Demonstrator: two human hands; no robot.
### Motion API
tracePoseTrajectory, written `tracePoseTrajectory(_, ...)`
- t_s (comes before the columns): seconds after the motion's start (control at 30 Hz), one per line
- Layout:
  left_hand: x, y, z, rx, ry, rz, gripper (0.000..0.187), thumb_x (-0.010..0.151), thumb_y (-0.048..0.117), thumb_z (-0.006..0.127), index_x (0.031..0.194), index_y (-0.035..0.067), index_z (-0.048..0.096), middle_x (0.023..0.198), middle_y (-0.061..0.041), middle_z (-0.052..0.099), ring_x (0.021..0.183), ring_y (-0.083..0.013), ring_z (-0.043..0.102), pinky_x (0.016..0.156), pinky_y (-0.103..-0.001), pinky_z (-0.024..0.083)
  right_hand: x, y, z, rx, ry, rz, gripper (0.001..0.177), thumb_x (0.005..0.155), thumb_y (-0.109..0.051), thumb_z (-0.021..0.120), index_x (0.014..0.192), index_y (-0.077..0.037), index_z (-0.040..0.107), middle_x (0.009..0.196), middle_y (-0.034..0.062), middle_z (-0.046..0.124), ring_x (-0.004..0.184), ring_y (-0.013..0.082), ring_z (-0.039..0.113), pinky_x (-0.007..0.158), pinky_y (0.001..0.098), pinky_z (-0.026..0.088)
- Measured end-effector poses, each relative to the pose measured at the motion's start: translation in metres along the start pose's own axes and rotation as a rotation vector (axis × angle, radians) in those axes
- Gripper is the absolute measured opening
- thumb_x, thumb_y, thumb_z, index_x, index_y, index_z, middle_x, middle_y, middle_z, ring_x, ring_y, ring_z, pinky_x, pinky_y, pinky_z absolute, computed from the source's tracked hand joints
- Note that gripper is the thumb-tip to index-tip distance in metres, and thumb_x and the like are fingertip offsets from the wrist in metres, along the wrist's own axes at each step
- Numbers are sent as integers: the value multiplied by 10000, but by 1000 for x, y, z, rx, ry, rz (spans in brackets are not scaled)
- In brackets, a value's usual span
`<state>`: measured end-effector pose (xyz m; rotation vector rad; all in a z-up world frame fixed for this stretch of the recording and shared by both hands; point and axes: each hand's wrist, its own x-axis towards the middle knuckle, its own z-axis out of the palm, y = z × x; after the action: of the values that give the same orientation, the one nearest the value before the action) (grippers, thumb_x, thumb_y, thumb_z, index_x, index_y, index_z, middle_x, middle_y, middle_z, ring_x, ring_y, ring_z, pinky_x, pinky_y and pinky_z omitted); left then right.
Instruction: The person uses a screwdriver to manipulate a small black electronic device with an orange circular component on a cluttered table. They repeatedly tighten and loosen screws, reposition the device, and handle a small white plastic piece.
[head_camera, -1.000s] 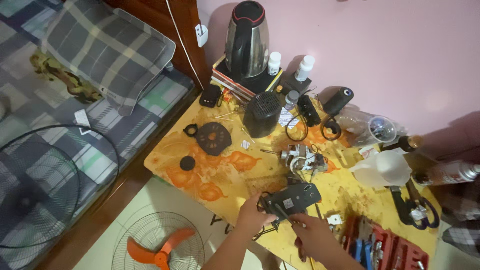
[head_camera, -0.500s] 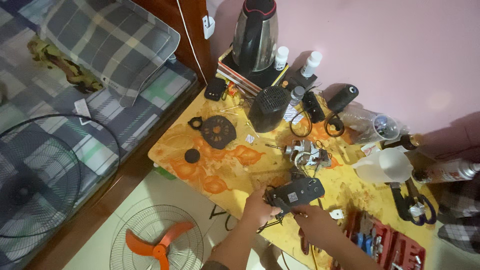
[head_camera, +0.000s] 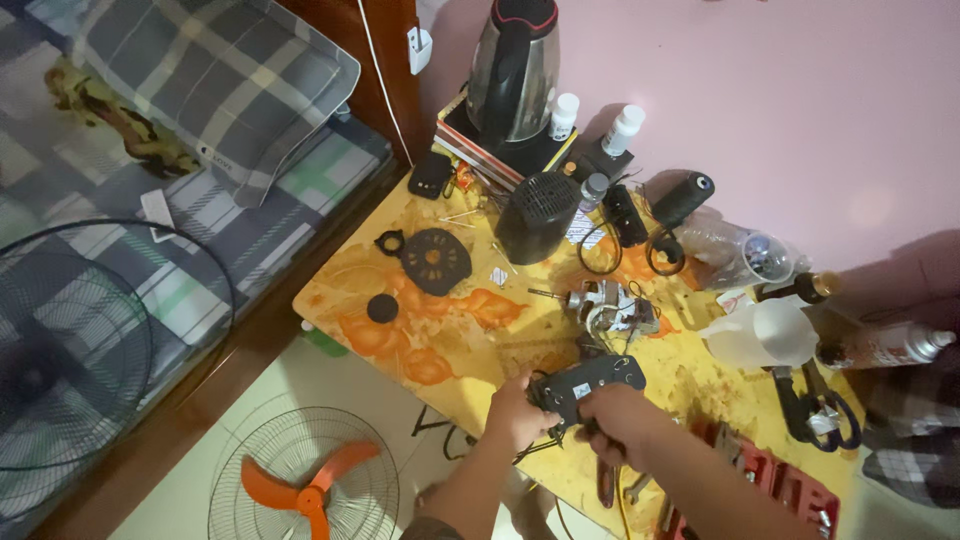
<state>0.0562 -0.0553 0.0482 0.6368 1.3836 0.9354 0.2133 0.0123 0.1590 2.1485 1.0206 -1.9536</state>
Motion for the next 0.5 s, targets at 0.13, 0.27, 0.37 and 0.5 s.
tracePoseTrajectory(0.13, 0, -5, 1, 298, 119, 123, 549, 685, 110, 887, 1170, -13, 660, 959, -171, 768, 803, -266, 774, 666, -356, 608, 23, -13, 2, 237, -32, 183, 152, 969, -131, 517, 929, 4, 573, 717, 107, 606, 500, 110, 433, 367, 253, 308)
tracePoseTrajectory(0.27, 4, -7, 2, 338, 170, 134, 720, 614, 162, 872, 1270, 29, 606, 1001, -179, 749, 878, -308, 762, 748, -378, 602, 37, -19, 6, 239, -81, 226, 128, 964, -119, 476, 977, 0, 523, 728, 111, 587, 471, 107, 427, 355, 250, 310)
tracePoseTrajectory(0.37, 8, -10, 4, 343, 198, 198, 808, 591, 152, 883, 1320, 33, 556, 1041, -186, 732, 973, -336, 722, 834, -392, 579, 39, -29, 8, 98, 15, 174, 117, 973, -73, 481, 1015, 27, 526, 755, 160, 631, 449, 120, 413, 364, 271, 313)
tracePoseTrajectory(0.5, 9, -15, 7, 317, 211, 178, 710, 618, 155, 841, 1272, 38, 590, 1056, -191, 732, 1021, -354, 713, 873, -410, 569, 32, -45, 14, -44, 46, 141, 133, 963, -89, 506, 926, 20, 573, 660, 135, 602, 409, 124, 406, 357, 273, 300)
